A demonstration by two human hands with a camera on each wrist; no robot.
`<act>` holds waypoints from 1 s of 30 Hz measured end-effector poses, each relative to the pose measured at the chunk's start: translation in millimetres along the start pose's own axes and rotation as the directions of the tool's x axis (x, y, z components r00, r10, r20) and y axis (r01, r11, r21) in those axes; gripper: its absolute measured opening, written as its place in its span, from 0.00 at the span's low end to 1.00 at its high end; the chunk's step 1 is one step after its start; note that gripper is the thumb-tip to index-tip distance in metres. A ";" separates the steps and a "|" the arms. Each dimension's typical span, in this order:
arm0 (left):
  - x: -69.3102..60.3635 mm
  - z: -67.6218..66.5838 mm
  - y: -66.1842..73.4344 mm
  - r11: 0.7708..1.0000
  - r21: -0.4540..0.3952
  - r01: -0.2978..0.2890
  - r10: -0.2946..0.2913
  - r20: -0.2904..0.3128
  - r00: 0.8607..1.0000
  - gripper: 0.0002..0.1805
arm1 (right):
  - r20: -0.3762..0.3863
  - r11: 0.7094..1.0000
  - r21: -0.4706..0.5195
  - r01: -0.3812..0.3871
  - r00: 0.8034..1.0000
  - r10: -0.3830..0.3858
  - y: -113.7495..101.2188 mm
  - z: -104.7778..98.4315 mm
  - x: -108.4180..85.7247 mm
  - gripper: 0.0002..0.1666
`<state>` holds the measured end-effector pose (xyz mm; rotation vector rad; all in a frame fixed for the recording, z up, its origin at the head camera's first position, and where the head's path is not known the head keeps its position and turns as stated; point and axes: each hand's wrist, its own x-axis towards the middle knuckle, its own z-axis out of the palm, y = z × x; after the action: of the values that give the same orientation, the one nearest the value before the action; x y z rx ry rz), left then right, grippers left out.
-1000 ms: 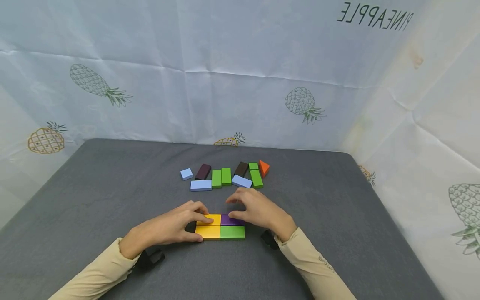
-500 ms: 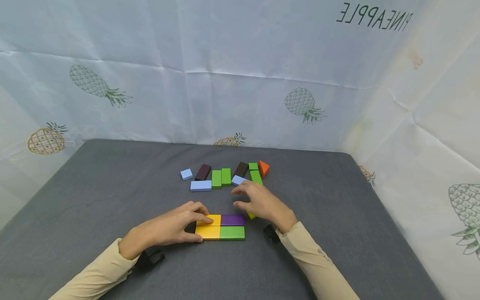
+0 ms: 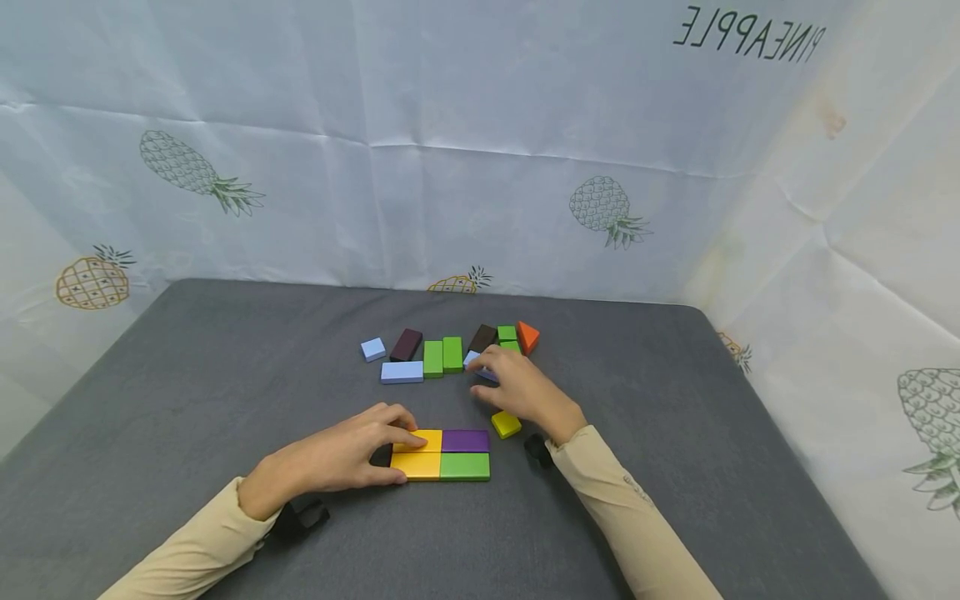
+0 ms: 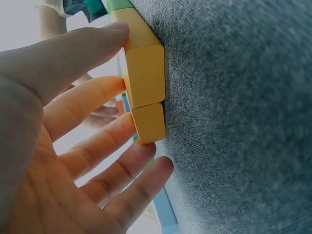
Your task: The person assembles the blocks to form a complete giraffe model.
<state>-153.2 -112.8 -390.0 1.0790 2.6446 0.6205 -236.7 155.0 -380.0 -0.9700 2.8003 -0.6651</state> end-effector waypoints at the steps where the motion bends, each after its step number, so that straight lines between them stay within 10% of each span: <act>1: 0.1 0.1 -0.1 1.000 0.000 -0.001 0.001 -0.001 1.000 0.24 | 0.001 1.000 0.000 -0.007 1.000 0.007 0.5 -0.3 1.5 0.21; 30: 0.3 -0.6 0.8 1.000 0.000 -0.018 0.018 -0.012 1.000 0.24 | 0.059 0.990 -0.026 -0.136 0.989 0.137 9.0 1.6 19.0 0.26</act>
<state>-153.1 -112.2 -389.1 1.1035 2.6477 0.6331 -256.4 149.1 -384.5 -0.7789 2.7950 -0.5785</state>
